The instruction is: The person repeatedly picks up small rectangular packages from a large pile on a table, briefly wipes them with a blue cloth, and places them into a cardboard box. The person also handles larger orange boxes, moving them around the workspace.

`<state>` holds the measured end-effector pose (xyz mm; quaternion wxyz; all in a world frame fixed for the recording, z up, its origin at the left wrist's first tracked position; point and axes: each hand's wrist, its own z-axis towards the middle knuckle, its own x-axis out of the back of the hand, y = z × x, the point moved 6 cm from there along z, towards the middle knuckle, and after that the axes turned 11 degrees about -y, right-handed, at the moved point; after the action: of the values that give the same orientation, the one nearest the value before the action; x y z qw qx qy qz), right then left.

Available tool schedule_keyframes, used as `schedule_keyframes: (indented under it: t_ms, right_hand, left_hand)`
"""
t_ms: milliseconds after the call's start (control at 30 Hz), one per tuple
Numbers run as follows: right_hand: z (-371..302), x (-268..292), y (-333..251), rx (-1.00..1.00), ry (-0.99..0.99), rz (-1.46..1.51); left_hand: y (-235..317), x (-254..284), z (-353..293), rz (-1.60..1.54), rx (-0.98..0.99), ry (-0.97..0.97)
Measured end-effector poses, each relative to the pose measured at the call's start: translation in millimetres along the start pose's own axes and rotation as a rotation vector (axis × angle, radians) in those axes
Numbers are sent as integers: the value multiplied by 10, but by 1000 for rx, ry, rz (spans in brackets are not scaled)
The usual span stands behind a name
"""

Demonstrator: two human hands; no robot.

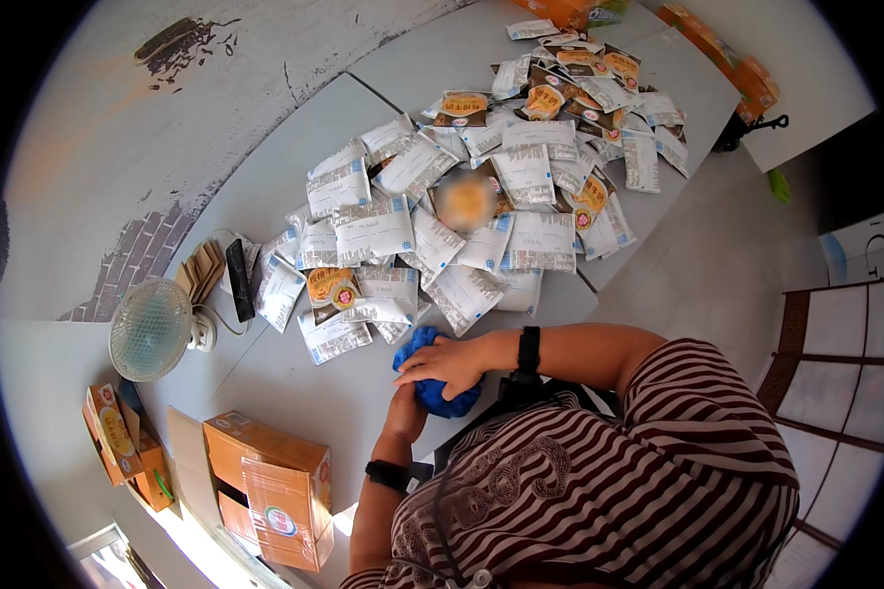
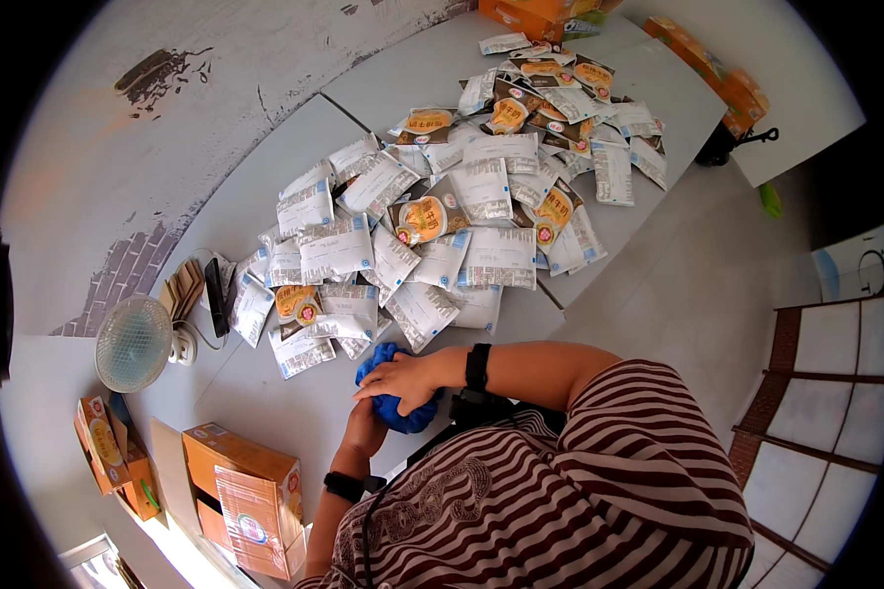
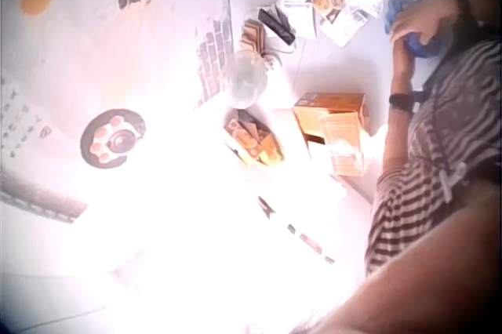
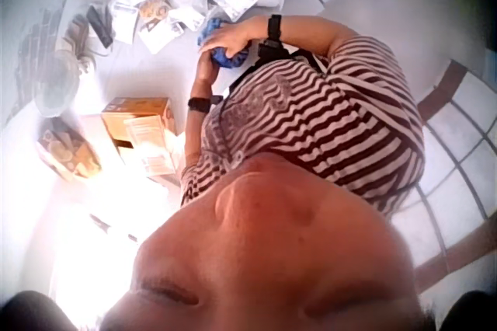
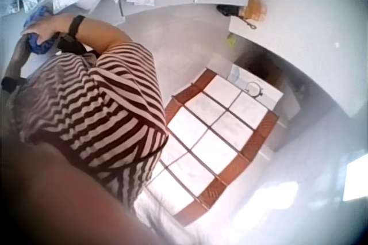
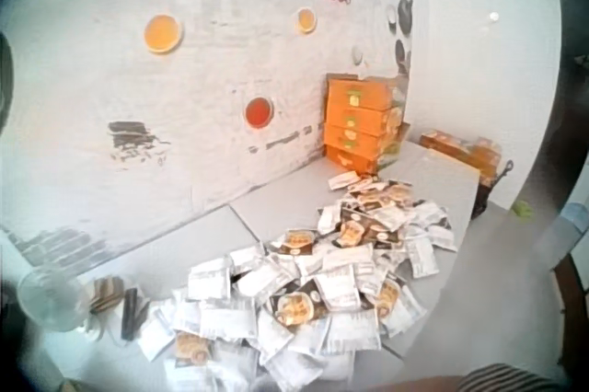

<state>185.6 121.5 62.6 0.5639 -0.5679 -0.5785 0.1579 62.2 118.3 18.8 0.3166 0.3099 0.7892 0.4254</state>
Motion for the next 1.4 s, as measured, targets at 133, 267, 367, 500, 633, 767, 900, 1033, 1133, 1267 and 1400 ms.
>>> schedule_keyframes:
  t_ms: [133, 267, 367, 500, 633, 767, 900, 1033, 1133, 1267, 1400]
  right_hand:
    - [-4, 6, 29, 4, 7, 13]
    - [35, 22, 16, -55, 16, -9]
    - [93, 20, 42, -76, 58, -10]
    - [159, 67, 33, -140, 16, 11]
    - [209, 165, -8, -163, 31, 16]
    - [171, 288, -52, -184, 242, 16]
    - [153, 440, -267, -264, 301, -5]
    - [399, 606, -822, -287, 354, -222]
    - [893, 558, -1098, -156, 414, -35]
    - [1768, 259, -1516, -192, 273, 129]
    - [2565, 38, -1639, -217, 272, 177]
  left_hand:
    - [176, -14, -86, 77, 95, 122]
    - [181, 10, -287, -109, 210, 200]
    - [382, 46, -585, -248, 237, 344]
    - [697, 298, -1116, -209, 120, 340]
    - [951, 630, -1863, -174, -45, 583]
    - [1165, 938, -2709, -8, -167, 898]
    - [966, 1337, -3722, 38, -338, 1257]
    - [659, 1779, -4695, 1, -418, 1519]
    - [362, 2137, -5265, -46, -345, 1584]
    - [-105, 2683, -5675, -297, -312, 1461]
    - [-502, 3233, -5728, -464, -296, 1270]
